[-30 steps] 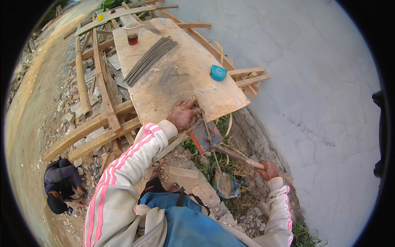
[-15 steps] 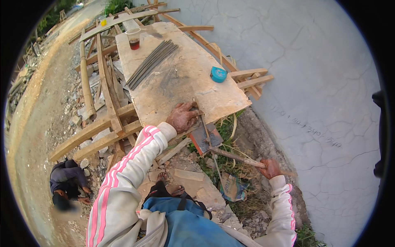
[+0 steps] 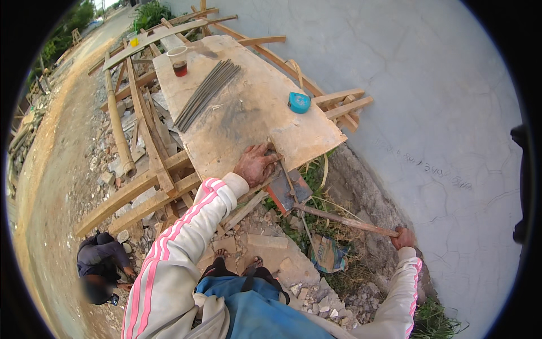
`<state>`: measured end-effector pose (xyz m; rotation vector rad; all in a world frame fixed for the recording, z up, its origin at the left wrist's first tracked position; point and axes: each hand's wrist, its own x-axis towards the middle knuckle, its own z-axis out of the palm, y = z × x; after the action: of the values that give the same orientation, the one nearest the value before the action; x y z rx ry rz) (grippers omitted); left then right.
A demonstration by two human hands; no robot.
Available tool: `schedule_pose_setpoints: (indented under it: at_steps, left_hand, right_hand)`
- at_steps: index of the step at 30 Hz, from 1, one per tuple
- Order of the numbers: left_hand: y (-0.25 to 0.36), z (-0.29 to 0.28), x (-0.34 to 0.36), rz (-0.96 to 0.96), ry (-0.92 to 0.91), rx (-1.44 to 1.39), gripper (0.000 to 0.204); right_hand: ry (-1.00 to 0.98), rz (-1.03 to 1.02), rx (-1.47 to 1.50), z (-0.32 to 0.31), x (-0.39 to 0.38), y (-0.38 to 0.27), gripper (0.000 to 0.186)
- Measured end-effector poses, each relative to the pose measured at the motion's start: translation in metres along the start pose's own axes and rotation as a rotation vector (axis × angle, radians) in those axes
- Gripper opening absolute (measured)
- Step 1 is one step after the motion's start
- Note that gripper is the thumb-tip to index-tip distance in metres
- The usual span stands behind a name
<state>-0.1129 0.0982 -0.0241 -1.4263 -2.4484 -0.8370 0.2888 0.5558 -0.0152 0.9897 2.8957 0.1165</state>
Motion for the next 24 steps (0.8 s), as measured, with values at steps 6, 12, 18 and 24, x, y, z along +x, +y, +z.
schedule_pose_setpoints:
  at_steps: [6, 12, 18, 24]
  left_hand:
    - [-0.003, 0.0, 0.0, -0.002, -0.006, -0.011, 0.041]
    - [-0.005, 0.002, 0.0, 0.011, 0.004, 0.013, 0.041]
    - [-0.007, 0.003, 0.0, -0.021, -0.032, -0.018, 0.041]
    - [-0.006, 0.006, 0.0, -0.004, -0.049, -0.001, 0.043]
  right_hand:
    - [0.082, 0.033, 0.01, 0.018, -0.008, -0.001, 0.035]
    - [-0.026, 0.129, -0.032, 0.001, -0.021, -0.003, 0.035]
    - [-0.009, 0.232, 0.039, 0.022, -0.129, -0.034, 0.025]
    - [0.012, 0.478, 0.002, 0.033, -0.262, -0.102, 0.023]
